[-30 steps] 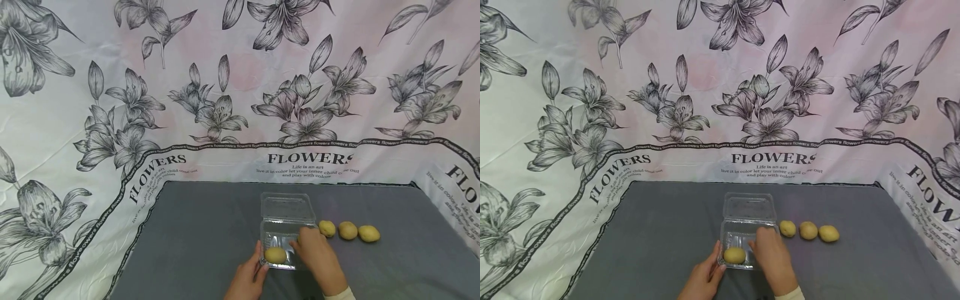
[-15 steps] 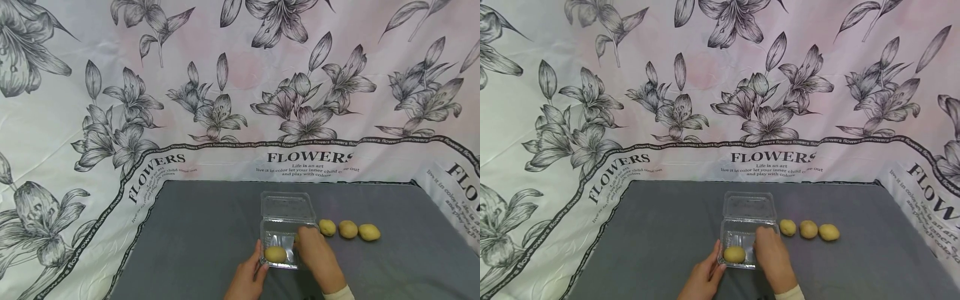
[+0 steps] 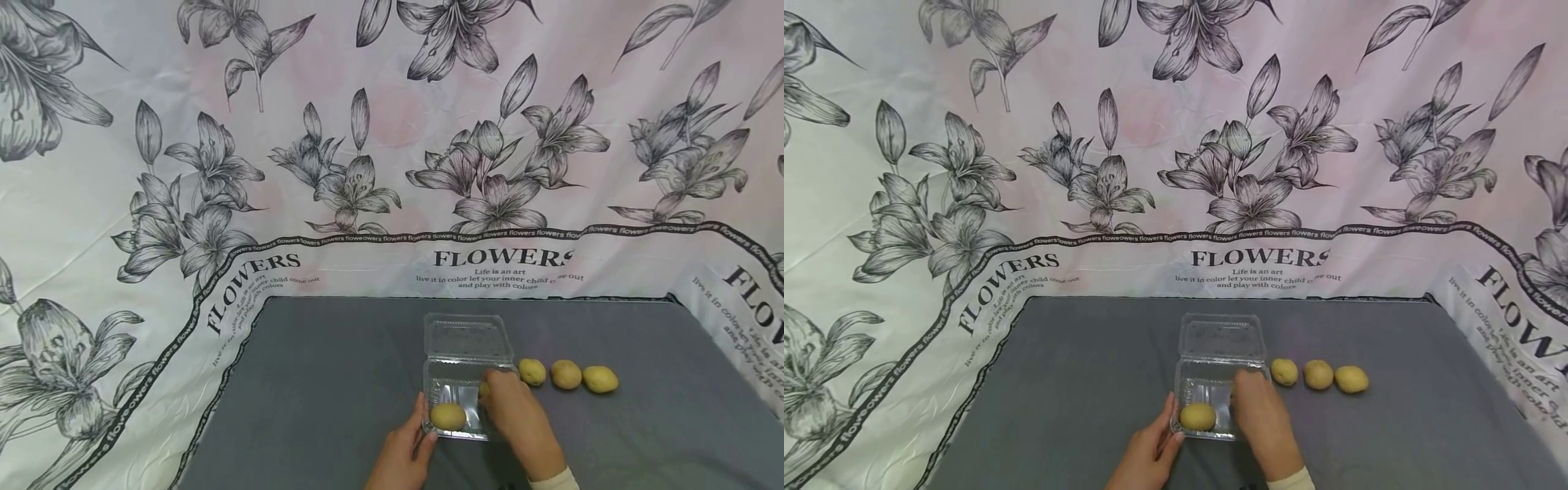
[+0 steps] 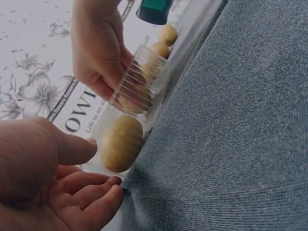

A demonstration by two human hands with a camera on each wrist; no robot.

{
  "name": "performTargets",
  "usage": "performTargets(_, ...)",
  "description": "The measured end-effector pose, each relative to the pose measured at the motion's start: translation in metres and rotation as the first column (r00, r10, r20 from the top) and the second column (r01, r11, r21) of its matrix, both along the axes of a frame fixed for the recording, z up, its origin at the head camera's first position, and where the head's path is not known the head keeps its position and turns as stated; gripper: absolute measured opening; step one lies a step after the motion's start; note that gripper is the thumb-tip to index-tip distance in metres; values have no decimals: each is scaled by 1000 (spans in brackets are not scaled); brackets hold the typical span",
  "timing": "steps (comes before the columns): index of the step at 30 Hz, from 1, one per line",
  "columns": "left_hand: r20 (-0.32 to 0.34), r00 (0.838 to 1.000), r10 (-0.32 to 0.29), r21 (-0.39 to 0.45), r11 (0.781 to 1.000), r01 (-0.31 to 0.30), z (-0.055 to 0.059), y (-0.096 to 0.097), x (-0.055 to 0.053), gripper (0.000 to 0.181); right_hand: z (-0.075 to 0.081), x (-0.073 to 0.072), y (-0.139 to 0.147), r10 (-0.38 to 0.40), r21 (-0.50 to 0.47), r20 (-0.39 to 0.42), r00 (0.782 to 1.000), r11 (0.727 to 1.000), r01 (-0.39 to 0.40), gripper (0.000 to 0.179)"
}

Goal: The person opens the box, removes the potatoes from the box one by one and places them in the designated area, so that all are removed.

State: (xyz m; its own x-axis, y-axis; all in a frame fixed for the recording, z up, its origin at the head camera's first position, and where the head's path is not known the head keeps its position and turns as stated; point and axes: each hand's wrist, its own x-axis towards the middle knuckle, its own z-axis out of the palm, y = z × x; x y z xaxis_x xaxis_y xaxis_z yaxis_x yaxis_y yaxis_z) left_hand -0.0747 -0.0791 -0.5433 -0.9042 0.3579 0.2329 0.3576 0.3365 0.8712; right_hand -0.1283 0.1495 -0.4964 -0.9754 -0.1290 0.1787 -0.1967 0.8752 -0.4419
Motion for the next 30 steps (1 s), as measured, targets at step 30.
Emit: performTargets(30,93,996,-10,42,999,6,3,2,1,66,2,12,4,42,-125,-188,981,990,-67,37)
